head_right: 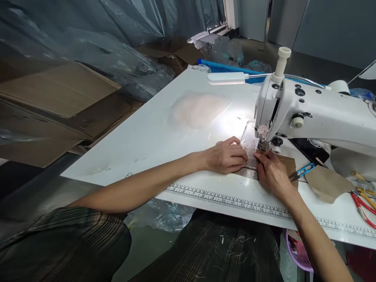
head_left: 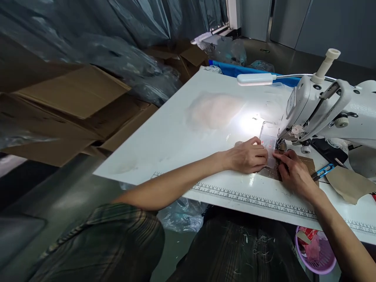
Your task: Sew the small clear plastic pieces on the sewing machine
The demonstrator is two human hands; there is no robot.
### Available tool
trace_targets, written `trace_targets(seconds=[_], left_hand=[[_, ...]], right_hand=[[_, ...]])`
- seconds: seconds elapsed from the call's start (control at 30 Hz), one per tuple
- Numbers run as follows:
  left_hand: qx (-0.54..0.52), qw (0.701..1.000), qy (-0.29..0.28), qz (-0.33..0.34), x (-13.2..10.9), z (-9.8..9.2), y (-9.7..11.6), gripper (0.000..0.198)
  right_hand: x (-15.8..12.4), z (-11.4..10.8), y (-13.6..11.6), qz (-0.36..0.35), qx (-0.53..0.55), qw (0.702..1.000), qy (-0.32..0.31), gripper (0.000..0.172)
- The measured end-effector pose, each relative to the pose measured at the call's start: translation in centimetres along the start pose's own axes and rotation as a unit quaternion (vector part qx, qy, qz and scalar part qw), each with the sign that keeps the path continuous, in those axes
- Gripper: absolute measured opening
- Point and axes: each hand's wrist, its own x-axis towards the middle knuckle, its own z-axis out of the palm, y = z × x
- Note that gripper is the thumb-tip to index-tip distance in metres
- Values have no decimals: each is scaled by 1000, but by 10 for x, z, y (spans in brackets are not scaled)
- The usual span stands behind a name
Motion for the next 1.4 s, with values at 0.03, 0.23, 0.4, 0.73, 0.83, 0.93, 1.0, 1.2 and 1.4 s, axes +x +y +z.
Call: trace_targets(seconds=[0.03,0.23,0.4,0.73,0.83,0.93,1.0,1.2,1.4], left_hand=[[4,1000,8,0,0,0,1,33],[16,998,54,-8,-4,0,6,32],[-3,998,56,17,-5,7,9,29],[11,995,94,-15,-5,4,-2,27],[13,992,128,11,-5,5,-2,27],[14,992,122,14,-5,6,0,26],[6,996,94,3,-5,7,2,26],[4,997,72,16,-6,9,1,25],[49,993,103,32,-6,7,-3,28]], right_hand=[[3,-4,3,-13,9,1000,-9,40],[13,-20,19,-45,-43,996,-66,41],[11,-12,10,-42,-140,987,-64,43],[6,-9,13,-36,-72,997,9,39],[3,-11,19,-59,-29,997,29,38],[2,-10,22,-91,-47,994,27,39],[2,-9,22,-113,-73,991,19,40],[2,-4,19,-110,-128,986,7,41],[-1,-4,19,-92,-90,991,45,43]])
